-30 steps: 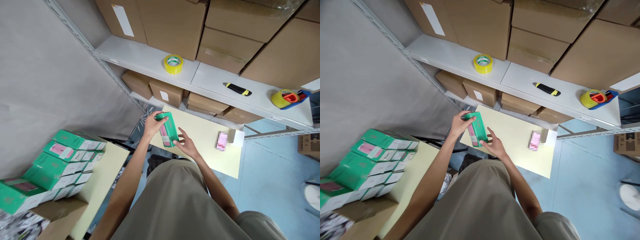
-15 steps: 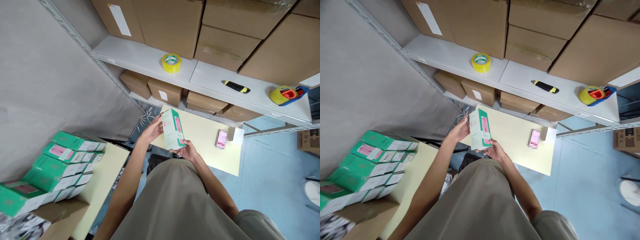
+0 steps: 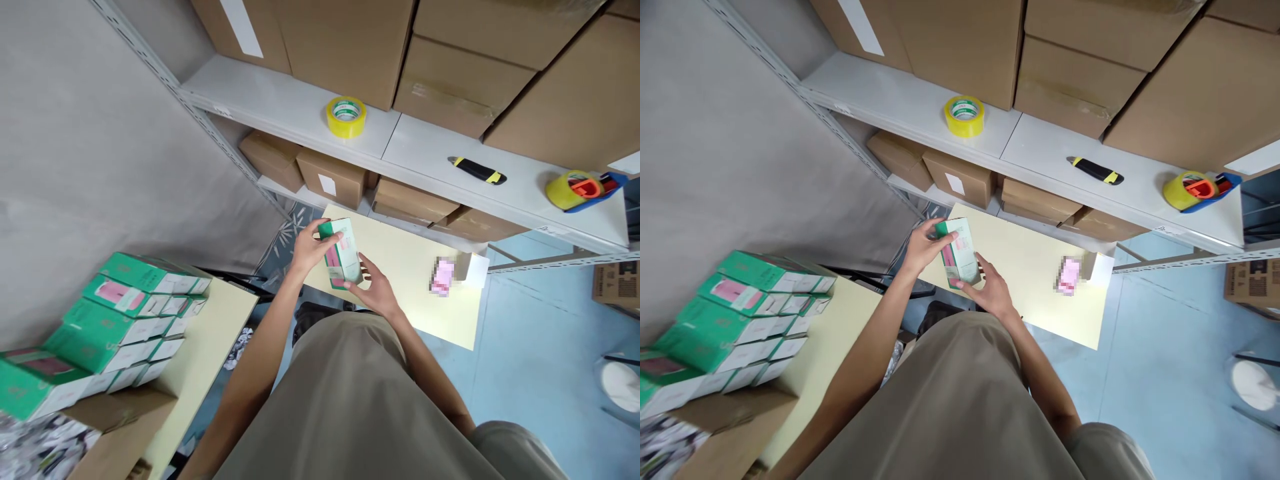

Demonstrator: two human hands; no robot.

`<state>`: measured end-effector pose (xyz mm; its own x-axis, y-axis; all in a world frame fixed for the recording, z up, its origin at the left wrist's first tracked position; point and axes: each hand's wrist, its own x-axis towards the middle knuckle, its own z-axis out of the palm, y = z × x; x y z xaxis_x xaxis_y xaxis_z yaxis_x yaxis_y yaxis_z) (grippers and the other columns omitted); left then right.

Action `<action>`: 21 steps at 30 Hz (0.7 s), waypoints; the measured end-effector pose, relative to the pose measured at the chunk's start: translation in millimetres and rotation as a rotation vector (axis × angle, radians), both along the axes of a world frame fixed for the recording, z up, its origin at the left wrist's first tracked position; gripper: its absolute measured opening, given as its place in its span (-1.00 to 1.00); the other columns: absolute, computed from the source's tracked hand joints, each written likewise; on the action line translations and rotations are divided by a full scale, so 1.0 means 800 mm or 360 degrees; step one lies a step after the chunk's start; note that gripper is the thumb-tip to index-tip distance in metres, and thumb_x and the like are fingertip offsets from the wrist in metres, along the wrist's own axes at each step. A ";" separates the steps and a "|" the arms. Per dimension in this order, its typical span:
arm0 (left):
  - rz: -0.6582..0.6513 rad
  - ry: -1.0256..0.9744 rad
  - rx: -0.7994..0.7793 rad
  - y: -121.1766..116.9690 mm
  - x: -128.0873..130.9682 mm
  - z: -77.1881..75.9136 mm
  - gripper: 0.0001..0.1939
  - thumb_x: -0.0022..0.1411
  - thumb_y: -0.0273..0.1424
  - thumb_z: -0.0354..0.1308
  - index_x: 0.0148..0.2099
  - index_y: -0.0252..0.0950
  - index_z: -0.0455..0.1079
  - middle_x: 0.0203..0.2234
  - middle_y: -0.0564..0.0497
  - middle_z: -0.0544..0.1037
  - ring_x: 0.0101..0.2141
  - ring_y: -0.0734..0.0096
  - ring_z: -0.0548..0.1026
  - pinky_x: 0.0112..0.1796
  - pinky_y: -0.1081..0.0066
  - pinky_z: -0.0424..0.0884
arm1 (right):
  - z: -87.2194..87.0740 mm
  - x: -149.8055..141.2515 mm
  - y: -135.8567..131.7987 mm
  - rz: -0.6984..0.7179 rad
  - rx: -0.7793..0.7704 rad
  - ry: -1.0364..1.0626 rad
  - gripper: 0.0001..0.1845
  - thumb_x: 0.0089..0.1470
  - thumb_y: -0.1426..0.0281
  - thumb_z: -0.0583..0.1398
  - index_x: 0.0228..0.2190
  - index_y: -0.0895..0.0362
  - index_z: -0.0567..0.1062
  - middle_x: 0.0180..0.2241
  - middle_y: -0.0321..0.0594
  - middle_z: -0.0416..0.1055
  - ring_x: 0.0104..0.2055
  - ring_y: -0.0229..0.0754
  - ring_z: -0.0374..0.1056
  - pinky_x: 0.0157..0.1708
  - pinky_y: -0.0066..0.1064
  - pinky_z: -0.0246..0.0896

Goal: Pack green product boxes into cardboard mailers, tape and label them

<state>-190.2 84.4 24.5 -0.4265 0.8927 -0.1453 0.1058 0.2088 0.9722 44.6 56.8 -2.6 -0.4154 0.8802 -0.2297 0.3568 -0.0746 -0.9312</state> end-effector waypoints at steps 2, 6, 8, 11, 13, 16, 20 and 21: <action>-0.0027 0.0077 -0.0001 0.002 0.007 0.004 -0.29 -0.04 -0.12 0.64 0.14 -0.25 0.60 0.00 -0.16 0.70 0.02 -0.02 0.65 0.04 0.19 0.58 | -0.001 -0.009 -0.002 -0.0027 0.0098 -0.0149 0.08 -0.01 -0.03 0.51 0.45 -0.09 0.34 0.27 0.00 0.46 0.17 0.19 0.49 0.24 0.11 0.42; -0.0043 -0.0151 -0.0018 0.002 0.007 0.011 -0.06 0.07 -0.06 0.61 0.42 -0.20 0.40 0.10 -0.19 0.65 0.01 0.01 0.65 0.03 0.16 0.59 | -0.012 -0.010 0.007 -0.0102 -0.0117 0.0188 0.03 0.01 0.04 0.50 0.43 -0.05 0.36 0.15 -0.05 0.56 0.06 0.10 0.54 0.12 0.00 0.51; -0.0028 -0.0333 -0.0040 0.000 0.000 0.011 -0.01 0.14 -0.02 0.56 0.51 -0.12 0.28 0.15 -0.19 0.62 0.06 0.07 0.64 0.07 0.16 0.58 | -0.015 -0.003 0.012 -0.0041 -0.0415 0.0568 -0.06 0.06 0.03 0.47 0.39 -0.02 0.39 0.06 -0.11 0.62 0.03 0.04 0.57 0.08 -0.07 0.53; -0.0034 -0.0617 -0.0103 -0.004 -0.011 0.003 -0.01 0.16 0.02 0.54 0.52 -0.05 0.25 0.14 -0.15 0.63 0.08 0.14 0.63 0.11 0.18 0.55 | -0.010 0.007 0.013 0.0057 -0.0783 0.0972 -0.21 0.08 0.03 0.47 0.28 -0.02 0.51 0.03 -0.17 0.67 0.02 0.02 0.60 0.05 -0.13 0.55; -0.0063 -0.0773 -0.0142 -0.006 -0.012 -0.004 0.00 0.13 0.05 0.55 0.50 -0.05 0.28 0.11 -0.12 0.65 0.04 0.16 0.65 0.07 0.20 0.56 | -0.005 0.009 0.010 0.0067 -0.0890 0.1083 -0.27 0.03 0.04 0.51 0.19 -0.03 0.58 0.03 -0.19 0.68 0.02 0.02 0.61 0.02 -0.18 0.56; -0.0126 -0.0849 -0.0165 -0.008 -0.005 -0.010 -0.01 0.11 0.09 0.55 0.48 -0.05 0.32 0.07 -0.11 0.68 0.03 0.12 0.65 0.03 0.19 0.56 | -0.002 0.007 0.006 0.0048 -0.0925 0.1106 -0.30 -0.01 0.05 0.53 0.14 -0.03 0.61 0.02 -0.20 0.69 0.04 0.03 0.61 0.00 -0.21 0.57; -0.0198 -0.0779 -0.0147 -0.014 0.002 -0.008 -0.04 0.16 0.08 0.53 0.49 -0.06 0.32 0.14 -0.15 0.65 0.19 0.01 0.58 0.13 0.10 0.52 | -0.016 0.004 0.009 0.0030 -0.0765 0.1003 -0.17 0.03 0.02 0.52 0.27 -0.03 0.53 0.05 -0.18 0.68 0.09 0.06 0.60 0.09 -0.14 0.54; -0.0205 -0.0752 -0.0157 -0.018 0.002 -0.009 -0.05 0.17 0.07 0.52 0.49 -0.06 0.31 0.18 -0.17 0.63 0.23 -0.01 0.56 0.17 0.07 0.50 | -0.024 0.004 0.010 0.0011 -0.0690 0.0939 -0.11 0.05 0.01 0.51 0.33 -0.03 0.48 0.06 -0.16 0.67 0.10 0.06 0.59 0.11 -0.12 0.53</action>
